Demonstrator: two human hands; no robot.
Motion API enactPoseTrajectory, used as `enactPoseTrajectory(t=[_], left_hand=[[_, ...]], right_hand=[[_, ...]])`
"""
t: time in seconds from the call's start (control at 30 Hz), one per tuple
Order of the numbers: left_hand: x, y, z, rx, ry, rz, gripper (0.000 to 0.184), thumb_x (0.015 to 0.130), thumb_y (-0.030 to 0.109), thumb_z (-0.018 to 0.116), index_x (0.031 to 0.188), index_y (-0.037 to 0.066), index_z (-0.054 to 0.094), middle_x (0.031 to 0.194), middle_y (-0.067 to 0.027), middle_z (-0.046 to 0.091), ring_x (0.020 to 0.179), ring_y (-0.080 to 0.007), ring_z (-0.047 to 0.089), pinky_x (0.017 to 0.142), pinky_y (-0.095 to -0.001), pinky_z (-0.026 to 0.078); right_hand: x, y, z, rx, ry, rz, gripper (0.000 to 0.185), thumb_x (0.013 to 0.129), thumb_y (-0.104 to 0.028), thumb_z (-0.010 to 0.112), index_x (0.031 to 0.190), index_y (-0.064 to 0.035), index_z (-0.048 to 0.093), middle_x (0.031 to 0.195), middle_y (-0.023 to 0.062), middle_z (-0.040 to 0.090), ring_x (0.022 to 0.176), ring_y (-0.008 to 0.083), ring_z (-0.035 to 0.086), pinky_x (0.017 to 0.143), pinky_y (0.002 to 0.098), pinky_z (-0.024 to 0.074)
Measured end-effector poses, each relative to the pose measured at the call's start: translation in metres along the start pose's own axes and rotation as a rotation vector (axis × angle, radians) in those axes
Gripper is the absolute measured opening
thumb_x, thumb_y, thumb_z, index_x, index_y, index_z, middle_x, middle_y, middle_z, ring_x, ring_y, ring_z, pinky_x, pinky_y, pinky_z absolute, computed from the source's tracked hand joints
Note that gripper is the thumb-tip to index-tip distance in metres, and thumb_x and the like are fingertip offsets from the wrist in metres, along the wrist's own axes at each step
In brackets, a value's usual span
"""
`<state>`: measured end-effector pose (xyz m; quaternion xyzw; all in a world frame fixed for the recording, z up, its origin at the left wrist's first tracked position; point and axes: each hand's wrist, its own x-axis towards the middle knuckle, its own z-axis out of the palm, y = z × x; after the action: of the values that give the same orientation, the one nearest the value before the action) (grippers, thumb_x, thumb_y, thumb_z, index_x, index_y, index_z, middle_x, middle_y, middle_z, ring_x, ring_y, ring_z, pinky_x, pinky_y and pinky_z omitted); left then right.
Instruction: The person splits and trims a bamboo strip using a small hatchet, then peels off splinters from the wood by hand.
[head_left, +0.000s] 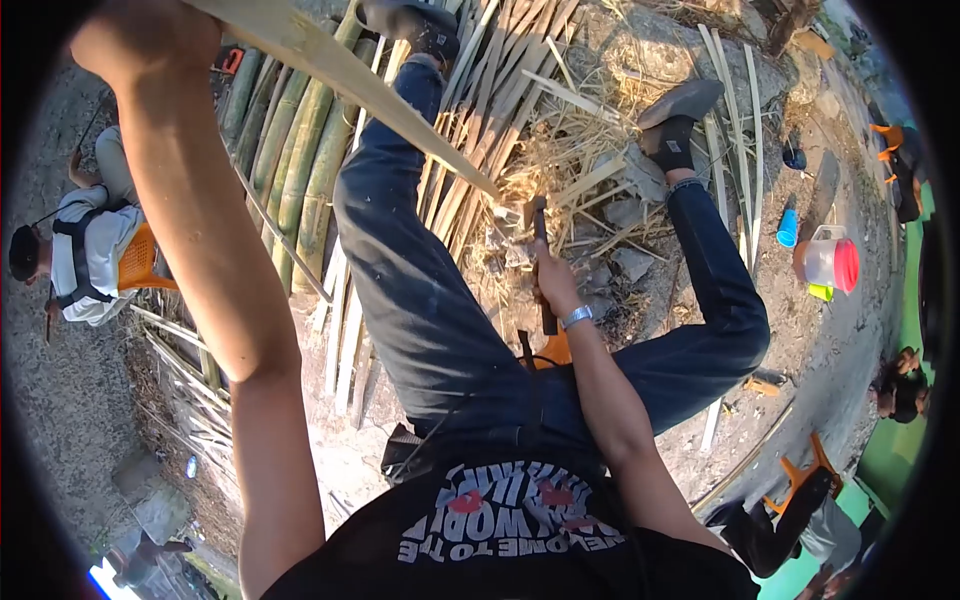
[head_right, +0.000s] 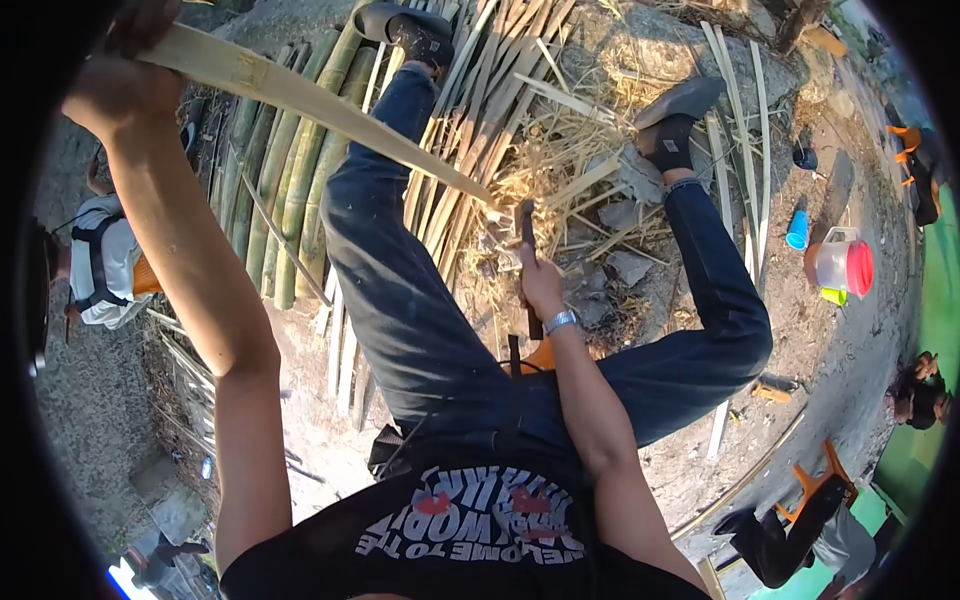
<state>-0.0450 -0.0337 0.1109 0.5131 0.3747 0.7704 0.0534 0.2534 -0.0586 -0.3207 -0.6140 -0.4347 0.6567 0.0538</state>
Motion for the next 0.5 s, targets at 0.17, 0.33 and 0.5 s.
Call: enactPoseTrajectory(t=[0.17,0.33,0.5], left_hand=[[0.004,-0.003,-0.004,-0.156,0.300,-0.143,0.045,0.105,0.051,0.043,0.098,0.007,0.053,0.067,0.0036,0.033,0.053,-0.0081,0.030,0.048,-0.0248,0.026],[0.010,-0.008,-0.011,-0.057,0.254,-0.187,0.054,0.102,0.063,0.036,0.090,0.013,0.052,0.062,0.0033,0.036,0.049,-0.0094,0.035,0.046,-0.0246,0.034],[0.067,-0.038,-0.088,-0.895,-0.263,-0.268,0.043,0.105,0.049,0.044,0.096,0.008,0.054,0.068,0.0036,0.034,0.052,-0.0081,0.030,0.048,-0.0250,0.026]], right_hand=[[-0.022,-0.041,-0.047,0.219,-0.156,-0.105,0.033,0.099,-0.036,0.063,0.081,-0.0085,0.056,0.064,0.0008,0.051,0.046,0.0111,0.045,0.045,0.0323,0.0394],[-0.068,-0.065,-0.093,-0.519,-0.111,-0.611,0.030,0.083,-0.011,0.069,0.109,0.0033,0.061,0.071,0.0088,0.055,0.063,0.0214,0.054,0.061,0.0339,0.0484],[-0.088,-0.060,-0.087,-1.150,-0.051,-0.529,0.050,0.079,-0.016,0.072,0.123,0.0039,0.058,0.102,0.0251,0.068,0.102,0.0403,0.067,0.083,0.0528,0.0539]])
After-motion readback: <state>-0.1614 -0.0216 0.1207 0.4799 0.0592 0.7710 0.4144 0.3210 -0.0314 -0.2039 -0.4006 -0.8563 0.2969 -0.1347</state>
